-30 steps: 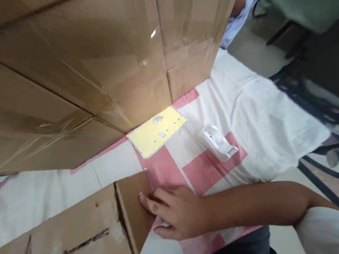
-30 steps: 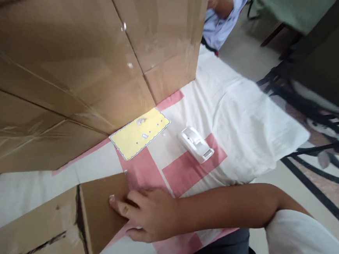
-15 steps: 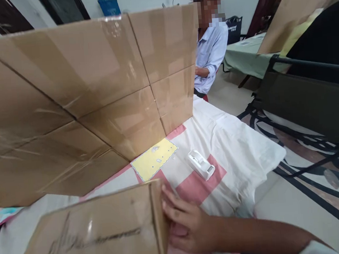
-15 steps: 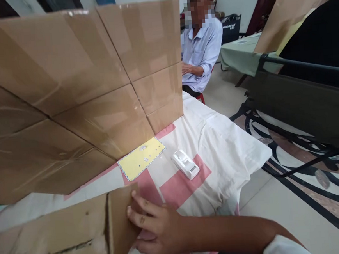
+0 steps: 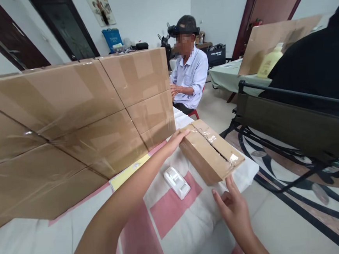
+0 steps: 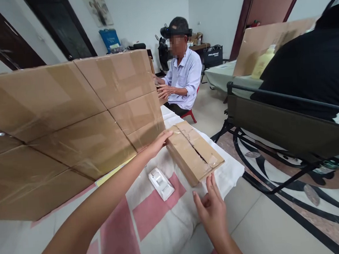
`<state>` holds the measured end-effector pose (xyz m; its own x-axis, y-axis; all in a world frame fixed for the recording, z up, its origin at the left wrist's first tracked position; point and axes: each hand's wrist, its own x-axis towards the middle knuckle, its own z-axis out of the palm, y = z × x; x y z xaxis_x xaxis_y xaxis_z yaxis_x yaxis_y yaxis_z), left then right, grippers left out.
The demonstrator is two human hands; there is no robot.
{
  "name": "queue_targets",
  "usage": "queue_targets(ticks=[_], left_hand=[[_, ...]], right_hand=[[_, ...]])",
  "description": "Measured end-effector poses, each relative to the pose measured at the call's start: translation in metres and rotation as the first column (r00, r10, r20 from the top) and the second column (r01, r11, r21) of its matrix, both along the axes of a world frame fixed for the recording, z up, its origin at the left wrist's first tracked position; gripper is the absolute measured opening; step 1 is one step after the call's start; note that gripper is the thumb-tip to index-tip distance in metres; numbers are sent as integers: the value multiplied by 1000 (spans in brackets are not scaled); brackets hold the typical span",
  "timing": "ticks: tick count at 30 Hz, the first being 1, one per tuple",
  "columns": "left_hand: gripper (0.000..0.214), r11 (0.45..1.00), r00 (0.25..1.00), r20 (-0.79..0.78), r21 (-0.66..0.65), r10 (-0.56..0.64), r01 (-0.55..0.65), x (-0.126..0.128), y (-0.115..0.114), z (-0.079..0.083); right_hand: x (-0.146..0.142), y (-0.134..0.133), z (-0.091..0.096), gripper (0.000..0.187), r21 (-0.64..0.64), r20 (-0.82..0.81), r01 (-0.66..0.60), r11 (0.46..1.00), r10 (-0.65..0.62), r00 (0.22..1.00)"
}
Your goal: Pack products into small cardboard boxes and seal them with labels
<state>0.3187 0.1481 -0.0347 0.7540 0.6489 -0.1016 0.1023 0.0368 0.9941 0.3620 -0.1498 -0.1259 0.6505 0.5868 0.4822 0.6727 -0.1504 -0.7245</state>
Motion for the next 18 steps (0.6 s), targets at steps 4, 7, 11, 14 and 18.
queue_targets(ticks=[4, 7, 11, 14, 18], left_hand=[[56, 999, 997, -77, 17, -28, 30, 33, 11, -7], [56, 997, 998, -54, 69, -17, 21, 20, 7, -8], [59, 987, 996, -3, 136, 90, -89, -54, -12, -17], [57, 976, 987, -10, 150, 163, -160, -156, -28, -34], [52, 846, 860, -27, 199, 510, -496, -313, -53, -56]], right_hand=[[30, 3, 15, 86, 28, 102, 153, 988, -155, 983], [50, 13, 43, 100, -32, 250, 96, 995, -85, 964], [72, 48, 64, 76, -213, 219, 10, 977, 38, 975], [94, 93, 61, 82, -221, 215, 64, 973, -15, 977], [122, 166, 60, 84, -197, 247, 13, 980, 37, 968]])
